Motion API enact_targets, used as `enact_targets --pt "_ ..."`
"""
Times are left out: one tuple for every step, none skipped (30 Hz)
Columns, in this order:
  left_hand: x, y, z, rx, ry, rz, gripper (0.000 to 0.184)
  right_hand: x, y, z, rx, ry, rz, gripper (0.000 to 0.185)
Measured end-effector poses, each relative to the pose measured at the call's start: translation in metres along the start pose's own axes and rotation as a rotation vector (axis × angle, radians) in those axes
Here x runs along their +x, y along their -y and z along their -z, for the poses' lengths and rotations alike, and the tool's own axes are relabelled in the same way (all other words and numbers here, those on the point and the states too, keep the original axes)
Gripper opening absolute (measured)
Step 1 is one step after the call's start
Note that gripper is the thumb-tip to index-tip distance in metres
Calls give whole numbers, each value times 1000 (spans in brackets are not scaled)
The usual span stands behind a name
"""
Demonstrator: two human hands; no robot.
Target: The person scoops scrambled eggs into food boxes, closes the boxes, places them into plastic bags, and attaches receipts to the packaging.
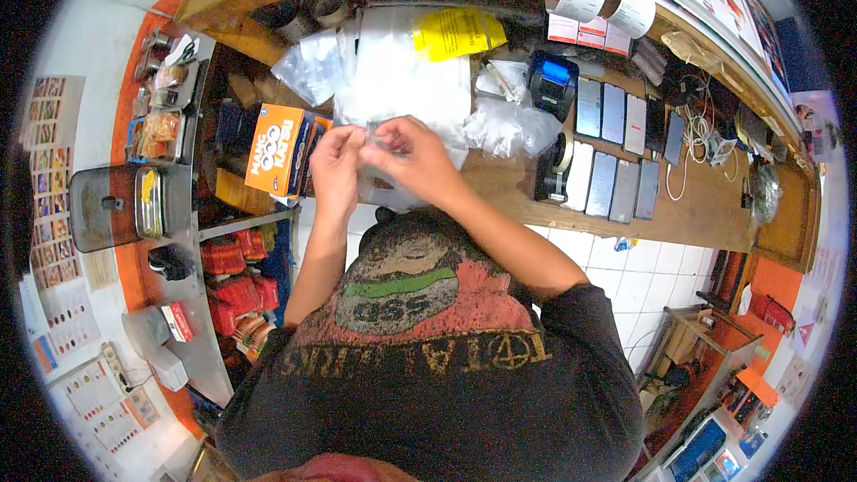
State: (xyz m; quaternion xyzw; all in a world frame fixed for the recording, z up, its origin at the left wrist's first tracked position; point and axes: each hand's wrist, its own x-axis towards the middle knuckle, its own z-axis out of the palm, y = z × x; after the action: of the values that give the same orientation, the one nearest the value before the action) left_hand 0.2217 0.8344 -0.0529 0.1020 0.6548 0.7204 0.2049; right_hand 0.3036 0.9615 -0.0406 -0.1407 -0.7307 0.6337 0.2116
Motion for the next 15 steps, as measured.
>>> enact_targets --pt "-1 0 -3 -86 50 28 20 -3 1 -1 55 96 -32 28" --pt "-1 0 -1 -234 123 186 24 -2 -1 0 89 49 -85 29" --pt "-1 -7 -5 -236 130 183 24 1 -8 3 85 44 -81 29" --pt "-3 -21 -12 -305 161 184 26 4 -17 8 153 13 -102 26" --pt "-4 -28 -16 -373 191 186 29 7 -23 15 221 -16 -124 23" --pt "-1 -24 -12 -233 256 132 35 9 -19 25 195 35 -197 16" --pt "0 -32 -14 -234 260 131 35 9 -13 33 194 31 -196 16" --pt "3 -42 -18 296 213 -321 38 9 -6 40 225 72 -237 15" --pt "8 -52 -22 824 142 -772 41 9 1 48 254 114 -277 14" --pt "17 -56 -25 772 286 -783 38 9 7 57 212 155 -253 13" --pt "28 -55 -25 766 289 -787 38 9 14 67 207 151 -252 13" --pt "39 -55 -25 749 497 -767 31 10 21 78 116 191 -148 13" --pt "45 -56 -27 728 706 -744 23 10 26 88 25 229 -44 13" --pt "47 -61 -30 681 753 -615 13 11 29 98 -34 226 -7 11" --pt "48 -69 -33 676 758 -626 13 13 33 108 -41 218 -1 11"
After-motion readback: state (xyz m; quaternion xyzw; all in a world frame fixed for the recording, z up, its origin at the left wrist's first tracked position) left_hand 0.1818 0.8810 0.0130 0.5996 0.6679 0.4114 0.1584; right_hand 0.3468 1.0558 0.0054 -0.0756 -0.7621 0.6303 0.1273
